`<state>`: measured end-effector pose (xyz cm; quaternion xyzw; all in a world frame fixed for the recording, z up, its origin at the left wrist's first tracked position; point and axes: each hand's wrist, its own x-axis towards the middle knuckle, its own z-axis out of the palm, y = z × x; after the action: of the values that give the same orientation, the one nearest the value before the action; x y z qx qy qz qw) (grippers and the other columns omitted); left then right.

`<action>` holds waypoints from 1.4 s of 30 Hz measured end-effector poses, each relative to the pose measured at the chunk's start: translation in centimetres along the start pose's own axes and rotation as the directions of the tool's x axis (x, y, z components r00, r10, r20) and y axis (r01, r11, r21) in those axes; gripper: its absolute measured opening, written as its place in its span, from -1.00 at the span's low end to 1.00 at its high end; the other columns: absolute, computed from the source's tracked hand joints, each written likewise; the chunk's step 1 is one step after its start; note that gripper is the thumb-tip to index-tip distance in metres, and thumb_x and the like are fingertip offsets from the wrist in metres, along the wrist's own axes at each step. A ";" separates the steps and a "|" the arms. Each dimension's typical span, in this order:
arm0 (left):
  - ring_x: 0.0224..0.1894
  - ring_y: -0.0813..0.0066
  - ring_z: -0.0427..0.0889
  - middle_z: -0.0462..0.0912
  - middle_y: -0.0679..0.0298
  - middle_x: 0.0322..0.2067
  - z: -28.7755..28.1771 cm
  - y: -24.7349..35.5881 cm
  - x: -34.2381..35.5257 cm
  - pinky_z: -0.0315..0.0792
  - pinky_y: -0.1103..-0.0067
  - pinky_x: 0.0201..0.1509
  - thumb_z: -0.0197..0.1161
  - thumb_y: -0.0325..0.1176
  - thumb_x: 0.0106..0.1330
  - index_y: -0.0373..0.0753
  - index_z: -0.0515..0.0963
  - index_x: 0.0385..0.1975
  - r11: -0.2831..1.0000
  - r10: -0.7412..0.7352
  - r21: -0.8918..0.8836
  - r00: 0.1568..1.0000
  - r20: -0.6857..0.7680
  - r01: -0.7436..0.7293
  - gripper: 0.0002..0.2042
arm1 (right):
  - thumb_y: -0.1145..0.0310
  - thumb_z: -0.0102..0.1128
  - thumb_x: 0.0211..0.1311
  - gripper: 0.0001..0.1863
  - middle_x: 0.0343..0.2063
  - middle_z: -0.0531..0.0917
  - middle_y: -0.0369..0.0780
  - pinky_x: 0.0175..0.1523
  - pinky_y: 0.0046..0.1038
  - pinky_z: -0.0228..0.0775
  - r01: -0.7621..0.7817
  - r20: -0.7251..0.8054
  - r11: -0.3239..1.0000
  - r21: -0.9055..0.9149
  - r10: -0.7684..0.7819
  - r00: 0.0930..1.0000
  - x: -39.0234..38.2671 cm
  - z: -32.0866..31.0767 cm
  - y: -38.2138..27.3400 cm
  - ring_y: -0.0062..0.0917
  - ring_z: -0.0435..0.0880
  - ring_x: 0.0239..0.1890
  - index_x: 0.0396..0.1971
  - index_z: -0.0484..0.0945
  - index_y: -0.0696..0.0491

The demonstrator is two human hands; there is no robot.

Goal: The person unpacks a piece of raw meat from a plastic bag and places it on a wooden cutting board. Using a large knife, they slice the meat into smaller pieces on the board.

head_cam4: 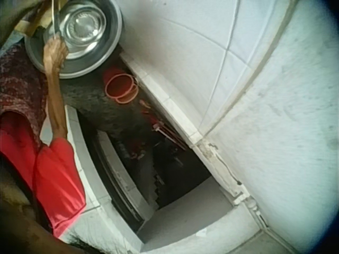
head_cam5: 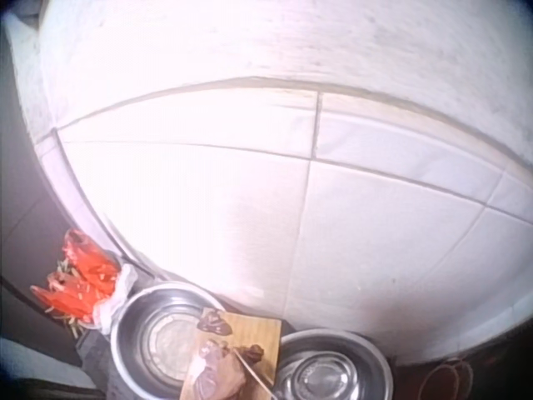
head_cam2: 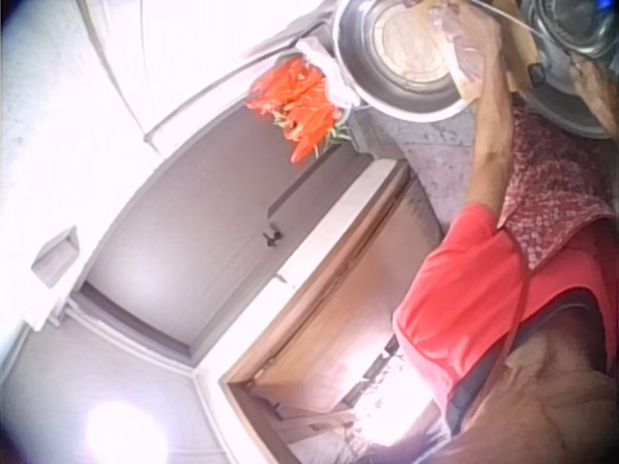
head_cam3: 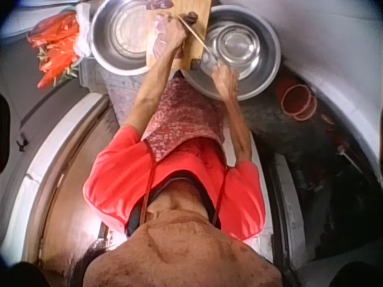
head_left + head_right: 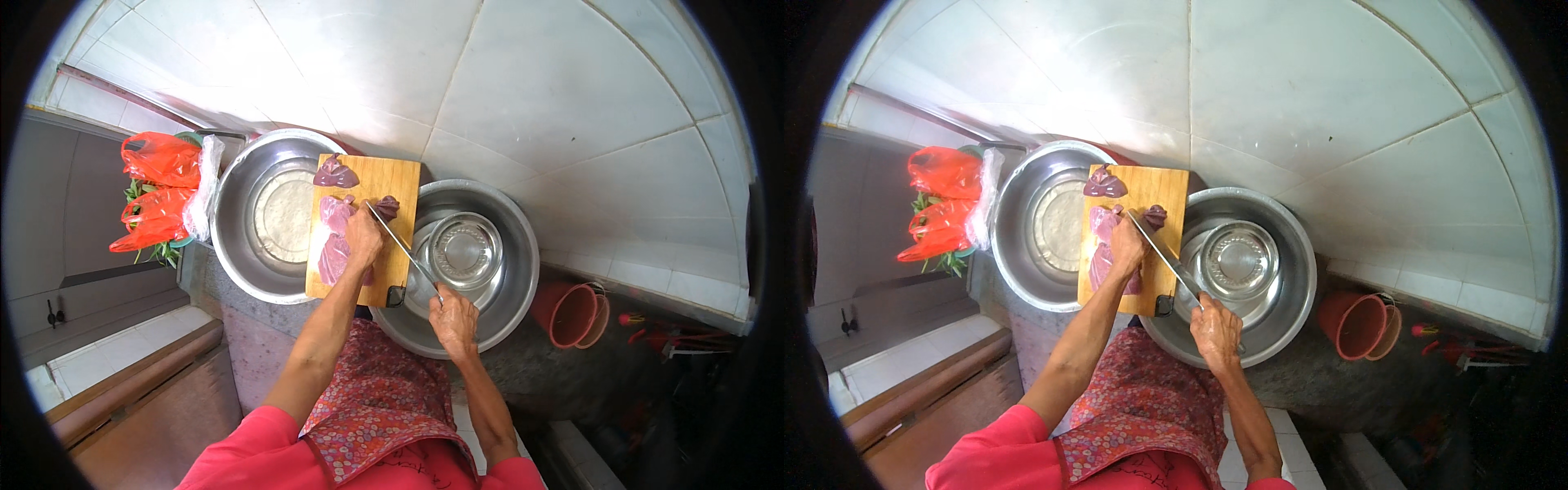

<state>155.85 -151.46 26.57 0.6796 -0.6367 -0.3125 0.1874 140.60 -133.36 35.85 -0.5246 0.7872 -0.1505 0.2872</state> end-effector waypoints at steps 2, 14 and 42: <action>-0.24 -0.24 0.66 0.66 -0.20 -0.39 -0.1 0.3 -0.2 0.49 0.06 -0.17 0.13 -0.44 0.17 -0.31 0.52 -0.15 1.000 -0.007 -0.026 1.000 0.024 0.007 -0.75 | 0.32 0.16 0.20 -0.70 -0.37 0.70 0.01 -0.12 -0.06 0.49 -0.028 -0.016 0.999 0.028 0.028 0.999 0.0 0.4 0.3 -0.03 0.69 -0.28 -0.11 0.64 0.11; -0.26 -0.20 0.63 0.60 -0.14 -0.34 0.4 1.3 -1.4 0.50 0.08 -0.19 0.22 -0.41 0.14 -0.35 0.49 -0.23 0.994 0.091 0.066 0.989 -0.113 -0.084 -0.77 | 0.30 0.12 0.14 -0.73 -0.58 0.59 0.09 -0.18 -0.08 0.44 -0.122 0.119 0.974 0.190 0.101 0.988 2.6 -1.8 2.6 0.02 0.64 -0.40 -0.28 0.65 0.15; -0.41 -0.07 0.67 0.63 -0.06 -0.56 -1.4 0.3 0.2 0.50 0.29 -0.31 0.28 -0.50 0.02 -0.38 0.56 -0.49 0.989 -0.087 -0.127 0.988 -0.124 0.071 -0.90 | 0.32 0.04 0.30 -0.69 -0.40 0.67 0.12 -0.07 0.02 0.46 -0.058 0.226 0.994 -0.087 0.076 0.971 -0.8 -0.1 1.8 0.06 0.67 -0.26 -0.06 0.59 0.14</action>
<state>156.53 -151.88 27.76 0.7105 -0.5753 -0.3136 0.2567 139.44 -131.89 35.15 -0.5226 0.7715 -0.0476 0.3597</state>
